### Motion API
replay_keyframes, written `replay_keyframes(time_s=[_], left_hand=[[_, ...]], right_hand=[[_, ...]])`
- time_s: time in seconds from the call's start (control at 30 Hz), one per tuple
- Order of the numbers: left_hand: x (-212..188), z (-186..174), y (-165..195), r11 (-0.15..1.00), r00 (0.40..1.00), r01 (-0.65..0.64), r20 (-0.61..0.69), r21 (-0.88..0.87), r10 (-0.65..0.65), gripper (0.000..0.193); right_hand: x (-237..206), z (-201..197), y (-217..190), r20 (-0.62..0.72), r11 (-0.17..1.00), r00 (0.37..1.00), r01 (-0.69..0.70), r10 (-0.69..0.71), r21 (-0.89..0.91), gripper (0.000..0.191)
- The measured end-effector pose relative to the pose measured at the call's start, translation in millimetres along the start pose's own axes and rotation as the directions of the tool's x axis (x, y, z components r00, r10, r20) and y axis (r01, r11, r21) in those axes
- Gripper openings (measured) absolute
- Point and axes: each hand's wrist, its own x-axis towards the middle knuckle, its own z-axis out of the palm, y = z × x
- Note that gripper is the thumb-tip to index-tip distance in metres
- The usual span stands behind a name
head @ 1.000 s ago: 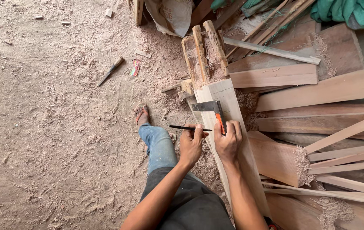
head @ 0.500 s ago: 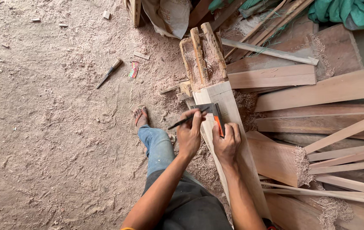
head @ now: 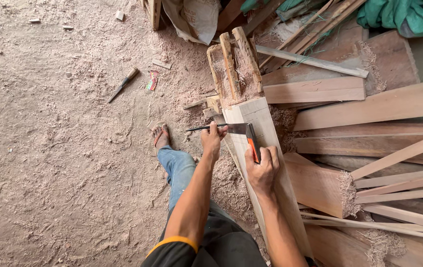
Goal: The person uses a try square and pencil to mark lines on a long wooden plank, then switches to a tape measure to mark additional measurements along the plank's length. The person repositions the plank and continues marking with both tools.
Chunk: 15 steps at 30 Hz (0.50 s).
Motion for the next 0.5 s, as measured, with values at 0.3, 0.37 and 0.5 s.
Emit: replay_keyframes(time_s=[0.3,0.37,0.5], left_hand=[[6,8,1,0.993,0.976,0.066,-0.212,0.093,-0.045,0.034],[3,11,0,0.968,0.972,0.064,-0.234,0.242,-0.005,0.033],[-13,14,-2,0.766,0.985,0.054,-0.16,0.64,0.064,0.044]], right_hand=[[-1,-2,0,-0.003,1.0,1.0,-0.008,0.008,0.014,0.024],[-2,-3,1,-0.008,1.0,1.0,0.001,-0.001,0.012,0.025],[-5,-3,6,-0.008,1.0,1.0,0.004,-0.004,0.023,0.026]])
